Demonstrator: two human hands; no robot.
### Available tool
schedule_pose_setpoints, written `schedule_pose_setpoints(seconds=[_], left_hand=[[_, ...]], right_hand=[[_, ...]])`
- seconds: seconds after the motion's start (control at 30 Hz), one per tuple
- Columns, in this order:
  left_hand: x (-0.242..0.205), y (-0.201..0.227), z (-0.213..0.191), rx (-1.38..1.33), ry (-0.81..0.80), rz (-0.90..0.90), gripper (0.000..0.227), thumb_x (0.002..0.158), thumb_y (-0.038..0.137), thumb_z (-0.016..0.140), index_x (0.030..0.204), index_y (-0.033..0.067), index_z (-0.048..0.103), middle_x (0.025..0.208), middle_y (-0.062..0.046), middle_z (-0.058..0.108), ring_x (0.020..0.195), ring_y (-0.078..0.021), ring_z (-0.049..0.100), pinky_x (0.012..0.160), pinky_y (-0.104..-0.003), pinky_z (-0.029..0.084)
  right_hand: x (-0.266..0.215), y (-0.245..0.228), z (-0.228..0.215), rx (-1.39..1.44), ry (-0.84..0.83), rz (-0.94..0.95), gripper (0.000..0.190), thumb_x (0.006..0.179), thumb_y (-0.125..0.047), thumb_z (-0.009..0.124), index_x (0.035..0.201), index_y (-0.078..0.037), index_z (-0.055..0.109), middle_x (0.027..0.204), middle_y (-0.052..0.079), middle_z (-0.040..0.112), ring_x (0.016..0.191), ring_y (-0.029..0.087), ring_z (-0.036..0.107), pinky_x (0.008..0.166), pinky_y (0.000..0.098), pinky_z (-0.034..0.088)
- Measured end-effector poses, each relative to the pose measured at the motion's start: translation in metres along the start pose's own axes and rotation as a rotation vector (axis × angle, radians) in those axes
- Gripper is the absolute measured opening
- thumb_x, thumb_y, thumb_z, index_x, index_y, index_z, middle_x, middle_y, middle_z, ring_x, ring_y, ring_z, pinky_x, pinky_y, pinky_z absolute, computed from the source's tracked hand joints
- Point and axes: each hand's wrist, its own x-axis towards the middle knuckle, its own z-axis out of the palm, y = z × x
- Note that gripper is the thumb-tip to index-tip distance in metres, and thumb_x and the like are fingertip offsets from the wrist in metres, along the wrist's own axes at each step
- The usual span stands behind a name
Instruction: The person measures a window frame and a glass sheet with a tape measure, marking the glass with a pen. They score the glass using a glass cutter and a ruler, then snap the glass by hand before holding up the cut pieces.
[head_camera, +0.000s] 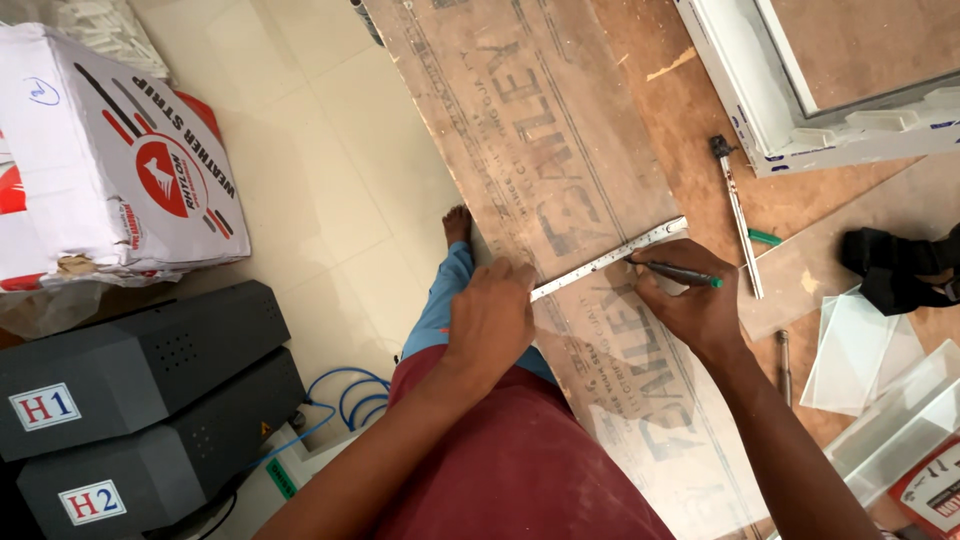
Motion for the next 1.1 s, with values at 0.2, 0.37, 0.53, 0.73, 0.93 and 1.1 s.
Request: schedule_pose_setpoints(seconds=[0.2, 0.37, 0.53, 0.73, 0.93, 1.1], left_hand=[[0.000, 0.000, 0.000, -0.009, -0.009, -0.009, 0.012, 0.079, 0.002, 0.069, 0.091, 0.0056, 0.066, 0.091, -0.013, 0.063, 0.087, -0.0345, 0.065, 0.068, -0.047, 0.055], [0.000, 0.000, -0.002, -0.011, -0.033, -0.024, 0.016, 0.076, 0.002, 0.069, 0.091, 0.0053, 0.067, 0.092, -0.013, 0.063, 0.089, -0.0351, 0.065, 0.067, -0.048, 0.055], [0.000, 0.000, 0.000, -0.017, -0.023, -0.025, 0.020, 0.078, 0.002, 0.069, 0.098, 0.0058, 0.069, 0.094, -0.013, 0.064, 0.091, -0.0351, 0.066, 0.067, -0.048, 0.056], [-0.001, 0.002, -0.001, 0.004, -0.023, -0.025, 0.022, 0.075, 0.002, 0.069, 0.097, 0.0070, 0.069, 0.097, -0.013, 0.064, 0.091, -0.0357, 0.066, 0.067, -0.048, 0.056], [-0.001, 0.000, 0.001, 0.018, -0.031, -0.022, 0.020, 0.077, 0.003, 0.069, 0.096, 0.0077, 0.068, 0.097, -0.012, 0.064, 0.090, -0.0348, 0.067, 0.069, -0.048, 0.057], [0.000, 0.000, 0.000, 0.027, -0.032, -0.009, 0.021, 0.077, 0.004, 0.069, 0.097, 0.0082, 0.069, 0.096, -0.012, 0.064, 0.090, -0.0344, 0.067, 0.067, -0.047, 0.056]], right_hand=[[0.000, 0.003, -0.001, 0.021, -0.015, -0.063, 0.017, 0.083, -0.002, 0.076, 0.101, -0.001, 0.076, 0.103, 0.012, 0.076, 0.097, 0.019, 0.074, 0.089, 0.0309, 0.058], [0.000, 0.003, -0.001, 0.000, -0.025, -0.052, 0.017, 0.083, 0.000, 0.076, 0.100, 0.000, 0.076, 0.103, 0.013, 0.076, 0.096, 0.020, 0.074, 0.088, 0.0310, 0.058], [-0.006, 0.008, 0.005, 0.088, -0.007, 0.036, 0.019, 0.084, -0.001, 0.076, 0.103, 0.000, 0.075, 0.106, 0.011, 0.076, 0.098, 0.018, 0.074, 0.088, 0.0304, 0.060], [-0.021, -0.021, 0.039, 0.113, -0.061, -0.025, 0.019, 0.082, -0.001, 0.077, 0.102, -0.003, 0.077, 0.106, 0.011, 0.077, 0.096, 0.019, 0.075, 0.087, 0.0315, 0.061], [-0.023, -0.036, 0.051, 0.086, -0.077, -0.018, 0.023, 0.081, -0.003, 0.078, 0.104, -0.003, 0.077, 0.106, 0.011, 0.077, 0.097, 0.020, 0.075, 0.087, 0.0312, 0.059], [-0.021, -0.039, 0.049, 0.098, -0.108, 0.015, 0.024, 0.081, -0.003, 0.077, 0.105, -0.003, 0.078, 0.106, 0.011, 0.077, 0.097, 0.020, 0.075, 0.086, 0.0302, 0.059]])
